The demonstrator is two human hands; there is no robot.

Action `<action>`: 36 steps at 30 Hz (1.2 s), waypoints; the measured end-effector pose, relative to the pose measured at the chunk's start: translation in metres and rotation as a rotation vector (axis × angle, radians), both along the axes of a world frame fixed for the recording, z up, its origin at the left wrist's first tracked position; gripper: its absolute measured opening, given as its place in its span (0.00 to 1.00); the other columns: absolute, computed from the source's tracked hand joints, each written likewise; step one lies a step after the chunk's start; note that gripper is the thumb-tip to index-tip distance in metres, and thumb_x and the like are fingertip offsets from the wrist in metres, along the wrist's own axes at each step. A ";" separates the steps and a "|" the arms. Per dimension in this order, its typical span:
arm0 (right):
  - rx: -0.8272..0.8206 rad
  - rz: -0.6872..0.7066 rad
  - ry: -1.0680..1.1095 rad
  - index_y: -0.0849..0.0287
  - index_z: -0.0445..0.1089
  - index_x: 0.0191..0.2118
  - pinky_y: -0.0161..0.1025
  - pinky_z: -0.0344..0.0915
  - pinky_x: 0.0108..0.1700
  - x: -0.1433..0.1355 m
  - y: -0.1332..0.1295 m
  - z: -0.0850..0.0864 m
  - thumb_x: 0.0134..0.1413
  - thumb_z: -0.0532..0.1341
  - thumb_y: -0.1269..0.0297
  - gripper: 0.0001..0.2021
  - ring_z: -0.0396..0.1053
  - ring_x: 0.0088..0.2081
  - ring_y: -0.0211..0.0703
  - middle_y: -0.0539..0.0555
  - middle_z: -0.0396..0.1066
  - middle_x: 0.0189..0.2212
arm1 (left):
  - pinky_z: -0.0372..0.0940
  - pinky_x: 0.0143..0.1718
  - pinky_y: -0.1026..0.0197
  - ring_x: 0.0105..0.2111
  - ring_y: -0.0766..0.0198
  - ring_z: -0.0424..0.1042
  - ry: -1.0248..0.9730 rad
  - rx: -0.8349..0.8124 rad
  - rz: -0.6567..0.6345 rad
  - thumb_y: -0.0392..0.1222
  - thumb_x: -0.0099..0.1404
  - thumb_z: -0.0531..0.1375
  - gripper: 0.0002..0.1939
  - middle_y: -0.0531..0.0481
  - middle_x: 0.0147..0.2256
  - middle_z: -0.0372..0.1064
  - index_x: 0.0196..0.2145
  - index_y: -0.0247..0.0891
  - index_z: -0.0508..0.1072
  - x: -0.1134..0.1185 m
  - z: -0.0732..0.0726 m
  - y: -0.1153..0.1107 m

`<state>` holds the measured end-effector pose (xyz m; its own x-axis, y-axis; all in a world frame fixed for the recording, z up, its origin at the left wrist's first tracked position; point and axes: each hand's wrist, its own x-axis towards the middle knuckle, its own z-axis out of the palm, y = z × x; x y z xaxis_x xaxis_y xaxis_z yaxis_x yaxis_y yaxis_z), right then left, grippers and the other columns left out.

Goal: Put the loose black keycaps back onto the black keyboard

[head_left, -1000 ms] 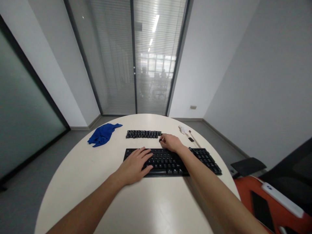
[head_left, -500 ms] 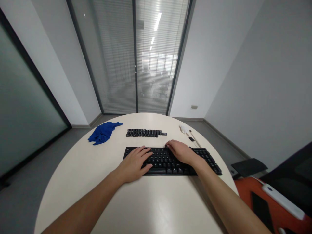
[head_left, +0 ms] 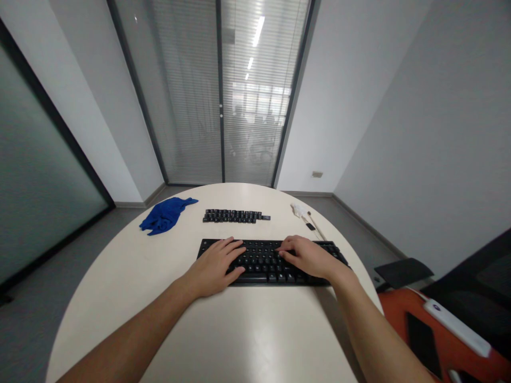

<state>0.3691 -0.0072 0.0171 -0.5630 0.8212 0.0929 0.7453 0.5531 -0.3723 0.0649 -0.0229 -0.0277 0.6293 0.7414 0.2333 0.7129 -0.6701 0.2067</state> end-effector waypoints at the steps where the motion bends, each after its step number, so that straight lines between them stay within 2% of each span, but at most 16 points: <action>1: 0.008 -0.002 0.003 0.57 0.81 0.41 0.43 0.67 0.51 0.001 0.001 -0.001 0.64 0.58 0.63 0.12 0.74 0.44 0.50 0.57 0.79 0.41 | 0.51 0.67 0.43 0.68 0.50 0.53 0.003 0.001 0.001 0.55 0.74 0.51 0.27 0.47 0.66 0.58 0.65 0.42 0.64 0.000 0.000 0.000; 9: -0.001 -0.103 0.082 0.54 0.80 0.41 0.43 0.68 0.49 0.000 0.001 -0.003 0.60 0.61 0.65 0.10 0.76 0.42 0.49 0.53 0.80 0.40 | 0.52 0.67 0.43 0.68 0.50 0.54 0.008 0.009 -0.002 0.54 0.74 0.52 0.26 0.48 0.66 0.59 0.64 0.42 0.65 0.000 0.000 0.000; 18: 0.008 -0.065 0.071 0.55 0.80 0.43 0.42 0.67 0.50 0.001 0.000 -0.004 0.58 0.64 0.62 0.10 0.75 0.44 0.49 0.54 0.80 0.41 | 0.52 0.67 0.43 0.68 0.49 0.52 0.030 -0.008 0.008 0.55 0.74 0.52 0.27 0.47 0.67 0.58 0.65 0.42 0.64 0.001 0.002 -0.001; 23: 0.017 -0.031 0.066 0.55 0.80 0.42 0.43 0.67 0.50 0.000 0.000 -0.002 0.63 0.60 0.63 0.10 0.74 0.43 0.49 0.55 0.80 0.41 | 0.51 0.67 0.43 0.68 0.49 0.53 -0.004 -0.008 0.001 0.55 0.74 0.52 0.27 0.47 0.66 0.58 0.65 0.42 0.64 0.001 0.002 -0.001; 29: 0.021 -0.018 0.107 0.54 0.79 0.43 0.43 0.68 0.50 -0.003 -0.002 0.001 0.65 0.59 0.64 0.10 0.74 0.43 0.48 0.54 0.80 0.41 | 0.51 0.67 0.43 0.68 0.50 0.53 -0.013 0.002 -0.009 0.56 0.74 0.51 0.27 0.47 0.67 0.58 0.65 0.43 0.64 0.001 0.001 0.000; 36: 0.001 -0.061 0.088 0.55 0.79 0.43 0.44 0.68 0.50 -0.001 -0.003 -0.001 0.59 0.63 0.64 0.09 0.74 0.44 0.49 0.56 0.79 0.41 | 0.51 0.68 0.44 0.68 0.51 0.52 0.000 -0.004 0.001 0.55 0.74 0.51 0.27 0.48 0.67 0.58 0.65 0.43 0.64 0.001 0.002 -0.001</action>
